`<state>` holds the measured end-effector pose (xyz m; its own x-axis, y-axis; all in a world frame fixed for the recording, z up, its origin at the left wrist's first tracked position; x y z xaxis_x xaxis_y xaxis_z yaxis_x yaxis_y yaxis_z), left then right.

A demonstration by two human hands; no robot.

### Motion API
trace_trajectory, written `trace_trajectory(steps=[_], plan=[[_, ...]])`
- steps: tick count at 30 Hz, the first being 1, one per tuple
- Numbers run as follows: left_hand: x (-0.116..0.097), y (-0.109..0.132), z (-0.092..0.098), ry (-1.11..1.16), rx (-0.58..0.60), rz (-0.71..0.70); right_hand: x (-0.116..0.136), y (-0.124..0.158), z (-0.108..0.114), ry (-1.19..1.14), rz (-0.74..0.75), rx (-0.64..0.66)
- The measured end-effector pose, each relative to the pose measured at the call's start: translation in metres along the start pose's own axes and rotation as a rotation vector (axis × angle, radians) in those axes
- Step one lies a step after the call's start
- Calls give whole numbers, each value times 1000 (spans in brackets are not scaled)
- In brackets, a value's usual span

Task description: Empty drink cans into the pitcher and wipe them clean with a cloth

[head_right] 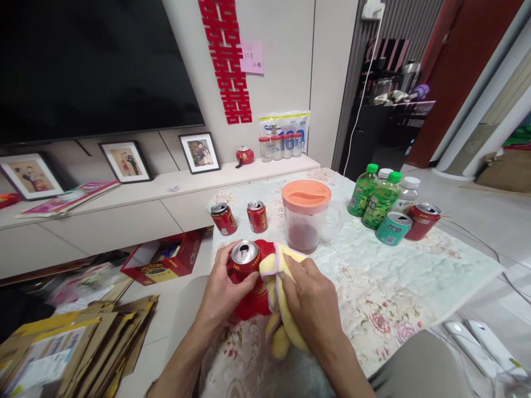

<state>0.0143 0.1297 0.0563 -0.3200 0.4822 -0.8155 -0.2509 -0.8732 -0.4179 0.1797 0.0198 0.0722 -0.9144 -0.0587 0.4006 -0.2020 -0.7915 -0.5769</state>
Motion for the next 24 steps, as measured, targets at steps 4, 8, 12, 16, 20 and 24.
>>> trace_trajectory(steps=[4,8,12,16,20,24], plan=[[-11,8,-8,-32,6,-46,14,3,30,76,59,-207],[-12,17,-23,-22,34,-58,28,6,30,133,117,-180],[-7,22,-27,-27,30,-30,38,9,27,44,172,-82],[-7,24,-23,-60,9,-32,43,10,29,29,192,-41],[-12,27,-21,-60,-7,-43,39,8,32,120,216,-110],[-15,31,-26,-13,54,-39,24,4,31,196,157,-160]])
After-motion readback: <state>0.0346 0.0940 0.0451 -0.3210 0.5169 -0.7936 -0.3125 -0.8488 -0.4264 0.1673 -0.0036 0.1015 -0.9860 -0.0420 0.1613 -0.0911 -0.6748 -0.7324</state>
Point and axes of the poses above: each hand's wrist, its own y-axis away from the middle knuckle, its own z-axis out of the back of the hand, x = y × z, the point moved 10 cm from there along -y, towards the middle knuckle, and after that the axes turned 1 degree about -z, right-handed, at the moved point
